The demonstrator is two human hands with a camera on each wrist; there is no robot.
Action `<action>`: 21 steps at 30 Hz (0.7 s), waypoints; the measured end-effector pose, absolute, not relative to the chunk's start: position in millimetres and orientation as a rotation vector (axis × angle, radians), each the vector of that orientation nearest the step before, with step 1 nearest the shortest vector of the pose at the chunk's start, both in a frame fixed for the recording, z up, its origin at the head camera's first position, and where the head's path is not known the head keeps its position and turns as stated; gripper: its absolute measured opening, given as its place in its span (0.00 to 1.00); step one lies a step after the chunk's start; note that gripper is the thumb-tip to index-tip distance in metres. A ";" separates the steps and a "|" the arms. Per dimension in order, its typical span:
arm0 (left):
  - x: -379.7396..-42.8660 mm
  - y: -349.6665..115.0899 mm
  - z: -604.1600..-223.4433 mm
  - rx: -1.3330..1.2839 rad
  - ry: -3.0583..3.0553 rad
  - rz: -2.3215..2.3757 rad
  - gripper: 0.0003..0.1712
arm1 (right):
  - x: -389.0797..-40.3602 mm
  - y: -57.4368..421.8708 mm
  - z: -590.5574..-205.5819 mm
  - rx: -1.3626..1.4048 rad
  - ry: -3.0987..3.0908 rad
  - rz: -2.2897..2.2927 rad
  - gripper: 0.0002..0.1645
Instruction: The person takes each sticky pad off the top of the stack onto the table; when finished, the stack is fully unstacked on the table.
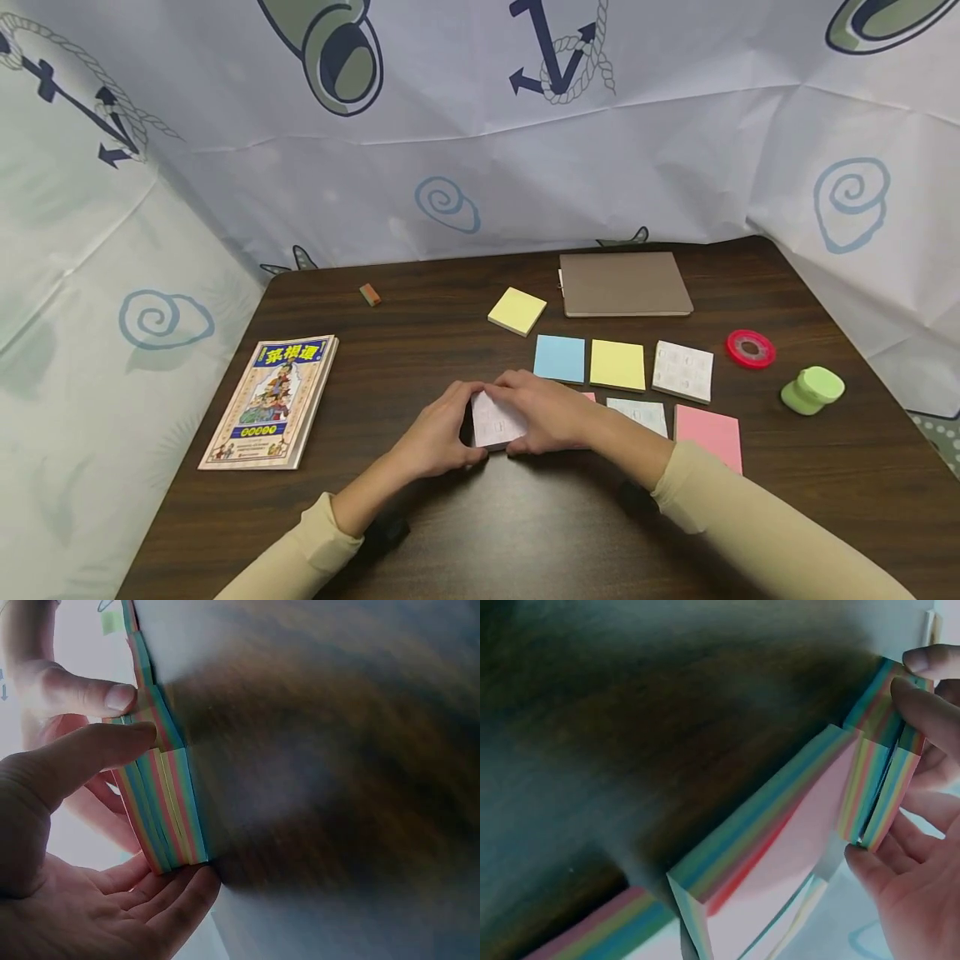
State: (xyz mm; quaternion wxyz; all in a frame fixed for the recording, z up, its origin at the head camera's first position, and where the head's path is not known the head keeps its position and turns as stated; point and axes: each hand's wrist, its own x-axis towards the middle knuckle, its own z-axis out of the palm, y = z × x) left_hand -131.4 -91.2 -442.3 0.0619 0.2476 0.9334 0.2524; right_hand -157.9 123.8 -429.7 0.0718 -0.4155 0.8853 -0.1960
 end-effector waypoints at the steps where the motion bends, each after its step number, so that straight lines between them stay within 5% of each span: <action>1: -131.7 -91.1 -442.3 0.748 2.823 0.761 0.50 | -157.7 124.3 -428.5 -1.245 2.665 -0.587 0.50; 10: -132.0 -90.3 -442.4 0.724 2.818 0.758 0.50 | -149.1 145.8 -407.9 -1.200 2.678 -0.553 0.48; 21: -130.2 -90.3 -442.1 0.736 2.835 0.776 0.50 | -91.1 186.3 -412.0 -1.297 2.591 -0.613 0.45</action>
